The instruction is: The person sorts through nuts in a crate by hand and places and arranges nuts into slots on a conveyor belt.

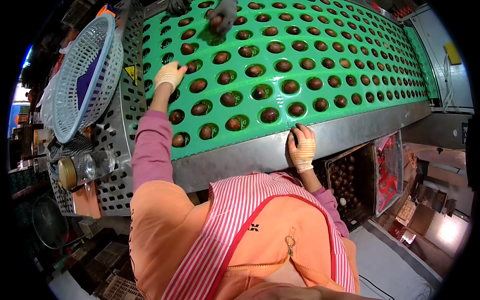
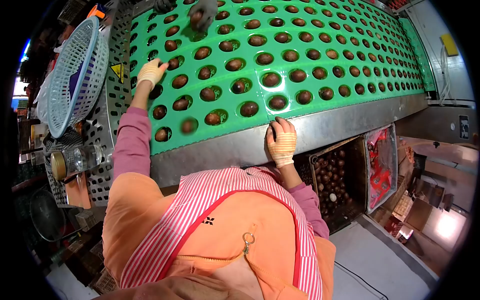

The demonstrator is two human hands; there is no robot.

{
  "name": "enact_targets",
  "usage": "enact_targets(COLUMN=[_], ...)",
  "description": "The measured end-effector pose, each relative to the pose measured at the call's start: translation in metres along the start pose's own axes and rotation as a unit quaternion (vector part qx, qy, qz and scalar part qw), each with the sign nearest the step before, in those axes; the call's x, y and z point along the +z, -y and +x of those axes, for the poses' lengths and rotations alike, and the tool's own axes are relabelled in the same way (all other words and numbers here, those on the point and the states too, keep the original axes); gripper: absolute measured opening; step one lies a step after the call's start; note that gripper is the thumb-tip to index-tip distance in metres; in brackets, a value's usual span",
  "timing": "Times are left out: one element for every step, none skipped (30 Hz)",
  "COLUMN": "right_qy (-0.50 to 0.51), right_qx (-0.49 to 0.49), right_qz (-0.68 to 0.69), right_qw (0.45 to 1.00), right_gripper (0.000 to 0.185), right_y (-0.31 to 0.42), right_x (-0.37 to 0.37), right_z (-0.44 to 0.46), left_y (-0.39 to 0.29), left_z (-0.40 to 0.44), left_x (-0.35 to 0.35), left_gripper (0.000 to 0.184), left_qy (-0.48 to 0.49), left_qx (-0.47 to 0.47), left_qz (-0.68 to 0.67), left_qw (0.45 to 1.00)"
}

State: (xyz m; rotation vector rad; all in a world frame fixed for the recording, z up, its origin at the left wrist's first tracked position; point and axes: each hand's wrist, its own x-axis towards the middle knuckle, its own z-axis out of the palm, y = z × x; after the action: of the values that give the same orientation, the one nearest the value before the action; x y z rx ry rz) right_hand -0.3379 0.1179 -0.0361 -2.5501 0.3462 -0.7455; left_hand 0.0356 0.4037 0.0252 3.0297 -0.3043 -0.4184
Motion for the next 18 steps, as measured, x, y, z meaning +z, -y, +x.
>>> enact_targets(right_qy=[0.002,0.01,0.004,-0.001,-0.005,0.002,0.009,0.013,0.013,0.012,0.01,0.016,0.015,0.015,0.012,0.013,0.013,0.011], right_qx=[0.001,0.0,-0.006,-0.01,-0.013,-0.01,-0.007,-0.005,-0.004,-0.004,-0.003,0.001,0.0,-0.002,-0.005,-0.009,-0.011,-0.012], right_qz=[-0.002,-0.01,-0.007,-0.004,-0.002,-0.009,-0.015,-0.019,-0.017,-0.015,-0.013,-0.021,-0.023,-0.025,-0.026,-0.027,-0.027,-0.026], right_qw=[1.0,1.0,1.0,1.0,1.0,1.0,1.0,1.0,1.0,1.0,1.0,1.0,1.0,1.0,1.0,0.999,1.0,1.0], right_gripper=[0.018,0.018,0.019,0.019,0.02,0.02,0.021,0.022,0.022,0.022,0.022,0.023,0.023,0.022,0.022,0.023,0.022,0.022], right_y=[0.001,0.001,0.001,0.001,0.001,0.001,0.002,0.002,0.003,0.003,0.003,0.003,0.002,0.002,0.001,0.002,0.002,0.002], right_x=[0.0,-0.001,0.0,0.001,0.001,-0.001,-0.002,-0.002,-0.002,-0.002,-0.002,0.0,0.0,0.0,0.0,0.0,-0.001,-0.001], right_z=[0.0,0.001,0.003,0.003,0.001,0.0,0.002,0.003,0.003,0.004,0.004,0.004,0.003,0.003,0.003,0.004,0.004,0.004], left_y=[-0.017,-0.025,-0.022,-0.017,-0.01,-0.005,-0.003,0.002,0.008,0.012,0.013,0.012,0.008,0.0,0.003,0.007,0.009,0.003], left_z=[0.004,0.009,0.02,0.031,0.042,0.047,0.049,0.048,0.048,0.049,0.051,0.046,0.038,0.034,0.039,0.049,0.054,0.053], left_x=[0.0,0.002,0.013,0.027,0.041,0.038,0.037,0.039,0.04,0.041,0.043,0.04,0.035,0.026,0.028,0.029,0.029,0.02], left_gripper=[0.038,0.037,0.037,0.037,0.038,0.037,0.035,0.037,0.039,0.043,0.044,0.045,0.046,0.044,0.043,0.042,0.041,0.041], left_qy=[-0.023,-0.045,-0.051,-0.055,-0.058,0.022,0.045,0.061,0.075,0.044,0.027,0.011,-0.005,0.022,0.023,0.023,0.023,0.032], left_qx=[-0.018,-0.036,0.011,0.058,0.106,0.166,0.189,0.181,0.172,0.177,0.167,0.157,0.145,0.128,0.147,0.167,0.187,0.188], left_qz=[-0.016,-0.032,-0.053,-0.075,-0.096,-0.165,-0.169,-0.219,-0.267,-0.26,-0.204,-0.147,-0.092,-0.067,-0.067,-0.067,-0.065,-0.024], left_qw=[0.999,0.998,0.997,0.994,0.988,0.972,0.966,0.957,0.945,0.948,0.964,0.977,0.985,0.989,0.987,0.984,0.98,0.981])
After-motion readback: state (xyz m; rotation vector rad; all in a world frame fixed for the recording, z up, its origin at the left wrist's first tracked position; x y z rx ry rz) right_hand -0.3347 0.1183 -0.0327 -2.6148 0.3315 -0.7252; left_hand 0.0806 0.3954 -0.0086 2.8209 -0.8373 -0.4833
